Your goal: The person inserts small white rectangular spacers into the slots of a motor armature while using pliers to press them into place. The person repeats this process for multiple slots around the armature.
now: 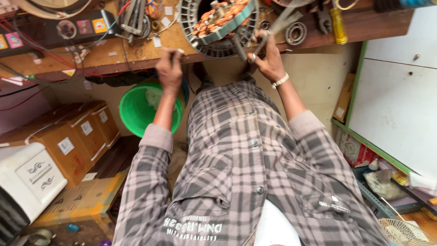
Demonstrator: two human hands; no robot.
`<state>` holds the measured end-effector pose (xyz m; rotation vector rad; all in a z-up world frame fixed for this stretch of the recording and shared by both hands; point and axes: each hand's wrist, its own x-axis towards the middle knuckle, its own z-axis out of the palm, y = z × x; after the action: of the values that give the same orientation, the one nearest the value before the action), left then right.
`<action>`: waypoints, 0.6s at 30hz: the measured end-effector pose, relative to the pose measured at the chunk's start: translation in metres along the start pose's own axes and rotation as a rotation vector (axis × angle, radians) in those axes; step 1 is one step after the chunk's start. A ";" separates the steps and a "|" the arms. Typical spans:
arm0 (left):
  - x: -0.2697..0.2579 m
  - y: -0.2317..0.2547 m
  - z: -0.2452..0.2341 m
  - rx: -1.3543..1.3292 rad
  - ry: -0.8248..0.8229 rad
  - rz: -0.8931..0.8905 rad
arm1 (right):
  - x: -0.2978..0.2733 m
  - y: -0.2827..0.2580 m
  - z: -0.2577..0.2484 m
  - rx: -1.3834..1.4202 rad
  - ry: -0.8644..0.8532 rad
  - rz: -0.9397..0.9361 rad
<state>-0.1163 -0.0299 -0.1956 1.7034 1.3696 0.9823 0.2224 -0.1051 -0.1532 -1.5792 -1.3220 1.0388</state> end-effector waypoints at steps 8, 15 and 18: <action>0.004 0.081 -0.025 -1.137 0.327 -0.641 | -0.007 -0.027 -0.034 0.437 0.106 0.015; 0.007 0.213 -0.054 -0.737 0.249 -0.341 | -0.045 -0.136 -0.092 0.374 -0.326 0.204; 0.020 0.256 -0.041 -0.673 0.131 -0.217 | -0.031 -0.169 -0.086 0.332 -0.572 0.242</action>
<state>-0.0411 -0.0506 0.0521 0.9851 1.0965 1.2611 0.2451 -0.1215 0.0365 -1.2518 -1.2407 1.8576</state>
